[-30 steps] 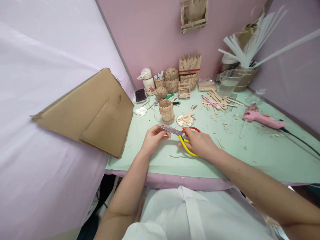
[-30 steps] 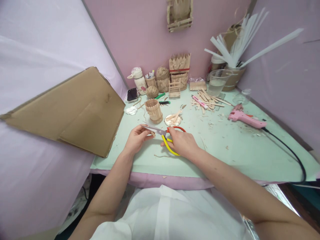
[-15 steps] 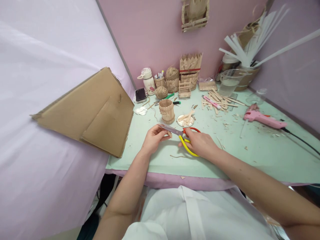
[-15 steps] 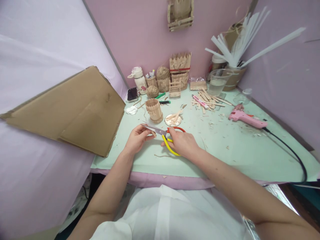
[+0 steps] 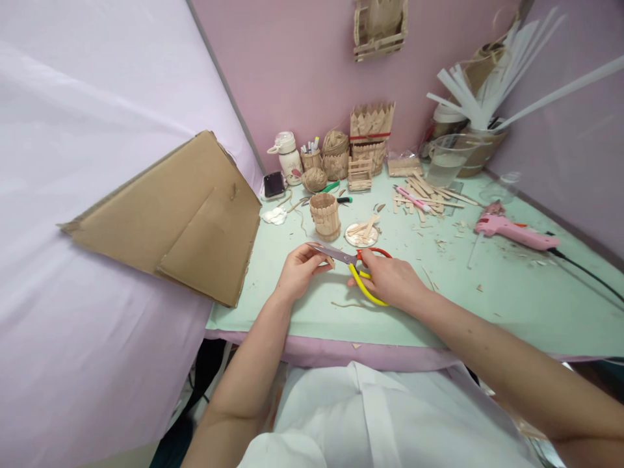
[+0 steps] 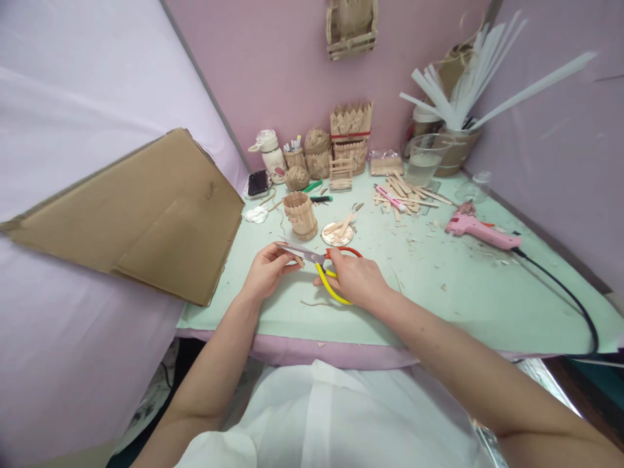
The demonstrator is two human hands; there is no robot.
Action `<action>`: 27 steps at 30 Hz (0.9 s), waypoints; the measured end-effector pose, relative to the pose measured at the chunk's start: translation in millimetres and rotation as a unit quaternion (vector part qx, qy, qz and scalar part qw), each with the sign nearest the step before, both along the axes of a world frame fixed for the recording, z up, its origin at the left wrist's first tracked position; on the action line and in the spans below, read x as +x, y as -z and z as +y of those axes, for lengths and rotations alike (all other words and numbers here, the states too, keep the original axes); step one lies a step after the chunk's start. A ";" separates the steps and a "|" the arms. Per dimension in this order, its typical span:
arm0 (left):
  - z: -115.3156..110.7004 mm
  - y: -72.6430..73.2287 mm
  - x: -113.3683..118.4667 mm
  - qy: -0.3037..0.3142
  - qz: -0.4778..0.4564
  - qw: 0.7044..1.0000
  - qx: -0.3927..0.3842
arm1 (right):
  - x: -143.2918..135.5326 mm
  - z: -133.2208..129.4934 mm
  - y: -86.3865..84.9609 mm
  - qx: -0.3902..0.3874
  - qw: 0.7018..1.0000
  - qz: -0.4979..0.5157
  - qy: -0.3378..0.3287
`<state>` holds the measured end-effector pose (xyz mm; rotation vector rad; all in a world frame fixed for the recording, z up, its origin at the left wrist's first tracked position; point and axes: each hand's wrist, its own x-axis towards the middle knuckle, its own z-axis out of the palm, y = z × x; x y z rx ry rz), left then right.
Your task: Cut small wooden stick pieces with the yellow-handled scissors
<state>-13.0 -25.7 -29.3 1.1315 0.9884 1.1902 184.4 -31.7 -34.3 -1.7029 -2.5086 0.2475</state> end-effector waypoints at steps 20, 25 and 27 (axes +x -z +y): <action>-1.2 -5.5 -1.3 0.019 0.009 1.000 -0.008 | 7.2 8.1 -0.8 -0.031 0.990 0.133 0.038; -0.8 -3.5 -1.3 0.005 0.008 1.000 0.000 | 5.0 5.8 0.1 0.017 0.996 0.088 0.024; -0.5 -2.0 -0.8 0.000 0.013 1.000 0.011 | 3.4 4.3 0.1 0.027 0.997 0.068 0.020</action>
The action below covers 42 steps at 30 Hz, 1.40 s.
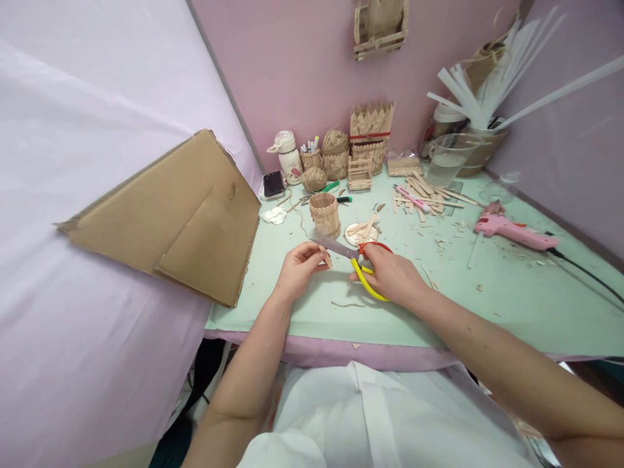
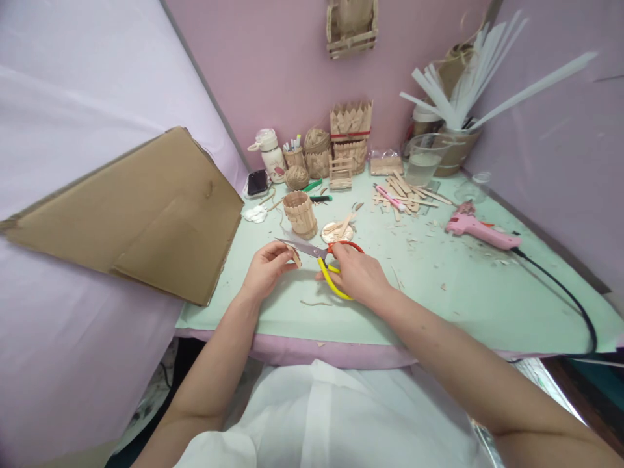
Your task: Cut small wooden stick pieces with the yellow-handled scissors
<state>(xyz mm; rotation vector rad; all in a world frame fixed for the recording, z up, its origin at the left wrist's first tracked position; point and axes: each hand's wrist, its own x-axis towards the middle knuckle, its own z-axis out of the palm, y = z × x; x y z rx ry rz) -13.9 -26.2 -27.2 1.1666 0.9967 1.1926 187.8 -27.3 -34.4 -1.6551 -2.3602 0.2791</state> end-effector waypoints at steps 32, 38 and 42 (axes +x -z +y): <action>1.6 6.3 -0.8 0.004 0.033 0.999 0.016 | -1.7 -4.7 -3.4 0.013 0.997 -0.071 0.004; 0.8 5.3 -1.3 -0.002 0.058 0.998 0.022 | -0.3 -3.9 -1.6 0.027 0.996 -0.079 0.005; 1.5 5.8 -1.4 -0.008 0.070 0.997 0.019 | 0.8 -3.7 -1.9 0.040 0.995 -0.090 0.012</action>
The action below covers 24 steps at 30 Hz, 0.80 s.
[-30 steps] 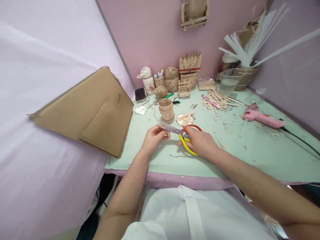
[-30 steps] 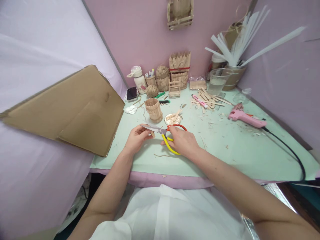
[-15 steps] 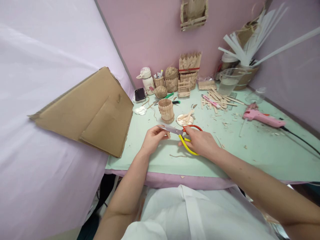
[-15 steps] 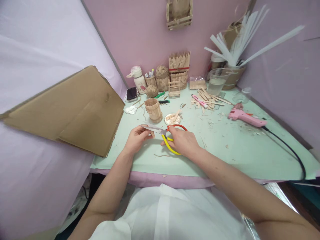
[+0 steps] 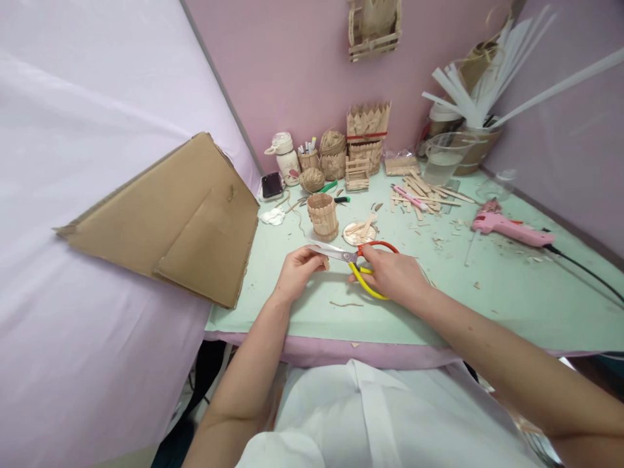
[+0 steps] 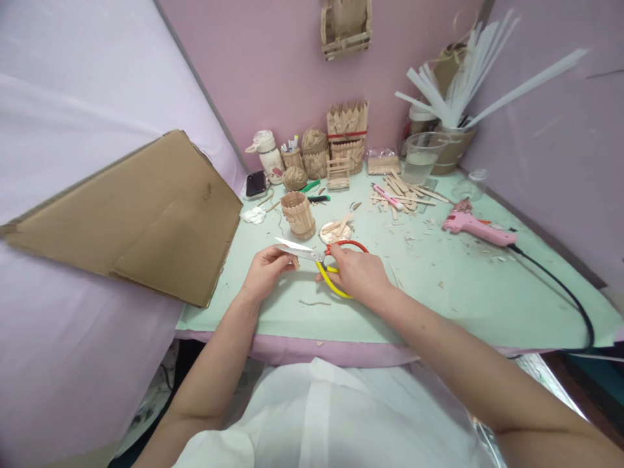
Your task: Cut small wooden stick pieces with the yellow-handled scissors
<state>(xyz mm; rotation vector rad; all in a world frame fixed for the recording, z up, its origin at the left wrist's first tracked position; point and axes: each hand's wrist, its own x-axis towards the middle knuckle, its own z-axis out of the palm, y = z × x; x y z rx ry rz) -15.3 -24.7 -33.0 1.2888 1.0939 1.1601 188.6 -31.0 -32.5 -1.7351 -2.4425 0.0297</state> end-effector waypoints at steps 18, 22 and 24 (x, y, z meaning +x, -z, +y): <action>1.1 -0.3 -0.3 -0.013 -0.032 0.999 -0.006 | 3.8 6.0 1.4 -0.020 0.997 0.070 -0.007; 1.9 2.9 -1.6 -0.017 -0.007 1.000 0.010 | 2.6 5.1 3.0 -0.011 0.998 0.064 -0.013; 2.2 3.8 -2.0 -0.017 -0.003 1.000 0.009 | 2.2 4.8 3.3 -0.008 0.998 0.063 -0.015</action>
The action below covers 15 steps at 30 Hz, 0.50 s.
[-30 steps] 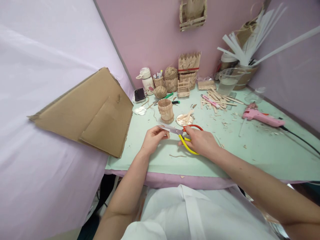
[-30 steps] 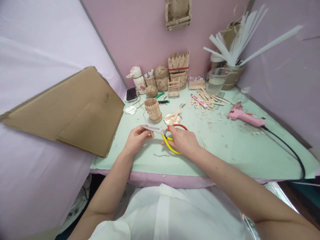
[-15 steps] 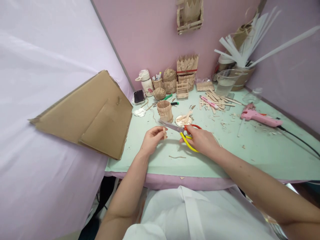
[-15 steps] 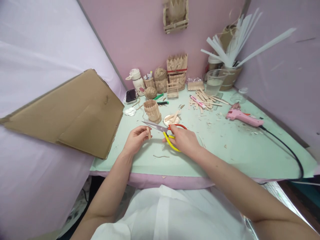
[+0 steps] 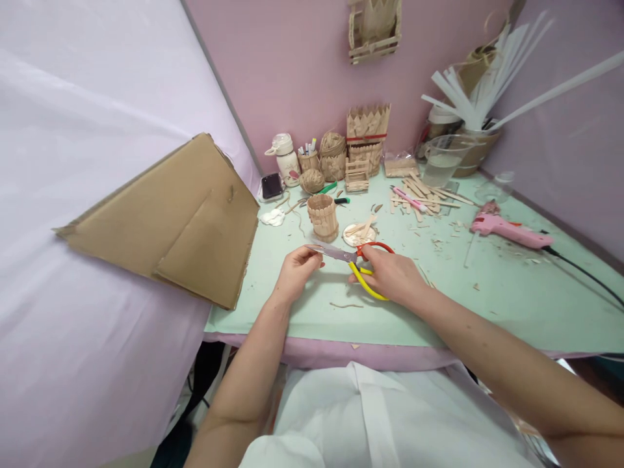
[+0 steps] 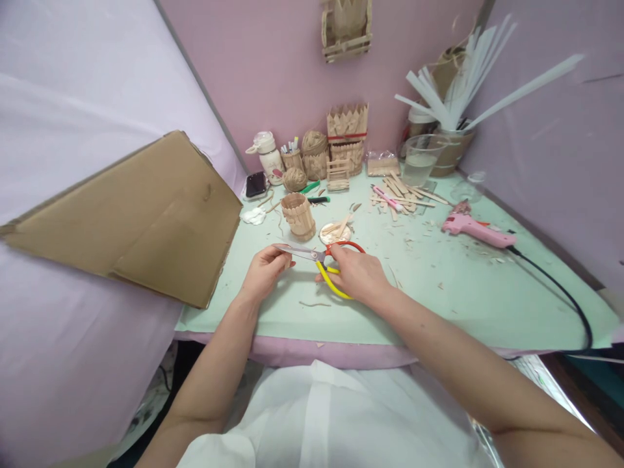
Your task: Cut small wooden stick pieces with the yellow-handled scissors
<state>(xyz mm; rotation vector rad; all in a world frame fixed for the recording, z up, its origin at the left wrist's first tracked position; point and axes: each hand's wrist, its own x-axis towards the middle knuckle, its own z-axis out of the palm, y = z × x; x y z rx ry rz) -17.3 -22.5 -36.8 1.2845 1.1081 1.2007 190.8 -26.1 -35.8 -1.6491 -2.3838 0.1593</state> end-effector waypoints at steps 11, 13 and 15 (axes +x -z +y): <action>-1.7 -2.7 1.7 0.001 0.004 1.000 -0.011 | 0.4 -0.7 -3.6 -0.021 1.000 -0.016 0.003; -1.8 -3.0 1.7 0.002 0.005 1.000 -0.009 | 0.5 -1.1 -3.9 -0.021 1.000 -0.018 0.004; -1.7 -3.2 1.7 0.001 0.003 1.000 -0.010 | 0.6 -1.3 -4.0 -0.017 1.000 -0.020 0.002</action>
